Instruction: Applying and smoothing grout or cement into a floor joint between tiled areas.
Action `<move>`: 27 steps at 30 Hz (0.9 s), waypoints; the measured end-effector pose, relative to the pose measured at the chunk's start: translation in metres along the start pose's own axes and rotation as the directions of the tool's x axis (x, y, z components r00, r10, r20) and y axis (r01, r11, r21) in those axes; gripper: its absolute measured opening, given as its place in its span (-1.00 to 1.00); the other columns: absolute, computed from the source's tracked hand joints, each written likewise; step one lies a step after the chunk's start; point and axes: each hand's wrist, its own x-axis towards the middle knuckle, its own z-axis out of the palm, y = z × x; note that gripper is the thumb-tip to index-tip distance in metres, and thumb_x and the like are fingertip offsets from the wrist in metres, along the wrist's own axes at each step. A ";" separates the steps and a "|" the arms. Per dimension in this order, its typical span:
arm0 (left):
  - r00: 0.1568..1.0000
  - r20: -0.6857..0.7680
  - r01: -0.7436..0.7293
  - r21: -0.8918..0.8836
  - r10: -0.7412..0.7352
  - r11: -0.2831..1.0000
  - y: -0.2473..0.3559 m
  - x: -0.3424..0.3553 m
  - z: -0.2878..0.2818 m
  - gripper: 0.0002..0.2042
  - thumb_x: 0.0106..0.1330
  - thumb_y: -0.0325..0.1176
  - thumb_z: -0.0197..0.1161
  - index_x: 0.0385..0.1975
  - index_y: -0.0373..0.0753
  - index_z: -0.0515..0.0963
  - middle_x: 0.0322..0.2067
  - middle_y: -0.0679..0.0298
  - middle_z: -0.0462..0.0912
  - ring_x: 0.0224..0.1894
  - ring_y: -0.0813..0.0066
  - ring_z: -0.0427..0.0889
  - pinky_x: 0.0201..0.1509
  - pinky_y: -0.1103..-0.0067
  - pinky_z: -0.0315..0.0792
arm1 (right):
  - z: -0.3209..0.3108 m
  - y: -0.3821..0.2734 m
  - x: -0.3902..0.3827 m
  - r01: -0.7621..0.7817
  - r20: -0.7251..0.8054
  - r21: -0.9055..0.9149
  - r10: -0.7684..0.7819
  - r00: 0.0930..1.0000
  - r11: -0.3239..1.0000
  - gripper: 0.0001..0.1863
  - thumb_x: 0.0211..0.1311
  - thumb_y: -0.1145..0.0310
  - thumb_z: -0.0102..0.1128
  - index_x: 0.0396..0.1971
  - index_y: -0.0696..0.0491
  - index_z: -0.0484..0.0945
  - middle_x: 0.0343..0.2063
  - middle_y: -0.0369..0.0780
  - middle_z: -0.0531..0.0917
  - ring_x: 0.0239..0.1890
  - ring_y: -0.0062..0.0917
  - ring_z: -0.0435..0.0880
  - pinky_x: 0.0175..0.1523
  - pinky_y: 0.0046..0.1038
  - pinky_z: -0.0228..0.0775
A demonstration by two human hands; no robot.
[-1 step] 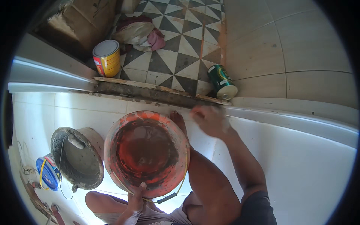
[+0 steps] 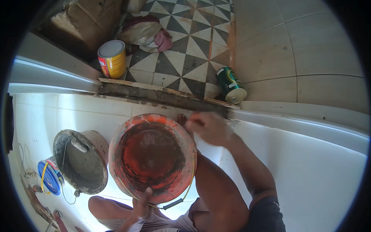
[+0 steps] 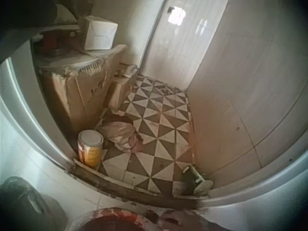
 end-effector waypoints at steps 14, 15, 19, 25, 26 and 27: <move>0.999 -0.021 -0.045 0.120 0.048 0.992 0.006 0.000 0.009 -0.70 0.47 -0.36 0.25 0.10 -0.36 0.55 -0.02 0.25 0.67 -0.02 0.47 0.63 0.12 0.50 0.50 | 0.101 -0.065 0.055 -0.363 0.725 0.367 -0.020 0.688 0.856 -0.59 0.48 0.11 0.10 -0.38 0.17 0.62 -0.51 -0.19 0.65 -0.50 -0.46 0.68 -0.27 -0.38 0.59; 0.999 -0.022 -0.045 0.116 0.048 0.992 0.005 0.000 0.007 -0.70 0.47 -0.36 0.25 0.10 -0.36 0.55 -0.02 0.25 0.67 -0.02 0.47 0.63 0.12 0.50 0.50 | 0.080 -0.065 0.050 -0.412 0.710 0.540 -0.134 0.692 0.734 -0.61 0.46 0.14 0.14 -0.43 0.17 0.60 -0.56 -0.22 0.60 -0.56 -0.53 0.63 -0.35 -0.45 0.56; 0.999 -0.031 -0.035 0.172 0.041 0.984 0.001 -0.001 0.005 -0.71 0.47 -0.34 0.26 0.09 -0.34 0.56 -0.04 0.27 0.68 -0.02 0.48 0.63 0.12 0.49 0.50 | 0.009 -0.040 0.038 -0.231 0.434 0.763 -0.213 0.875 0.604 -0.63 0.44 0.15 0.18 -0.42 0.18 0.61 -0.53 -0.14 0.65 -0.54 -0.44 0.67 -0.37 -0.41 0.53; 0.999 -0.014 -0.028 0.124 0.030 0.992 0.004 0.000 0.007 -0.70 0.47 -0.32 0.27 0.09 -0.34 0.56 -0.04 0.27 0.68 -0.02 0.49 0.63 0.11 0.51 0.49 | 0.021 0.005 0.072 -0.044 -0.191 -0.188 0.008 0.982 0.981 -0.59 0.49 0.10 0.12 -0.23 0.19 0.69 -0.31 -0.11 0.77 -0.24 -0.44 0.77 -0.09 -0.39 0.59; 0.998 0.004 -0.063 0.112 0.063 0.992 0.005 0.000 0.007 -0.69 0.47 -0.31 0.27 0.09 -0.33 0.56 -0.04 0.27 0.68 -0.02 0.50 0.63 0.11 0.51 0.49 | 0.021 0.005 0.067 -0.051 -0.231 -0.061 0.036 0.972 0.997 -0.60 0.49 0.09 0.11 -0.16 0.17 0.69 -0.26 -0.07 0.77 -0.17 -0.40 0.77 -0.03 -0.38 0.56; 0.999 -0.015 -0.050 0.113 0.052 0.992 0.005 -0.001 0.006 -0.69 0.47 -0.31 0.27 0.09 -0.33 0.56 -0.04 0.27 0.68 -0.02 0.50 0.63 0.11 0.51 0.49 | 0.019 0.002 0.058 -0.113 -0.261 0.066 0.126 0.957 0.991 -0.59 0.49 0.09 0.10 -0.09 0.16 0.68 -0.22 -0.03 0.76 -0.11 -0.36 0.77 0.02 -0.38 0.54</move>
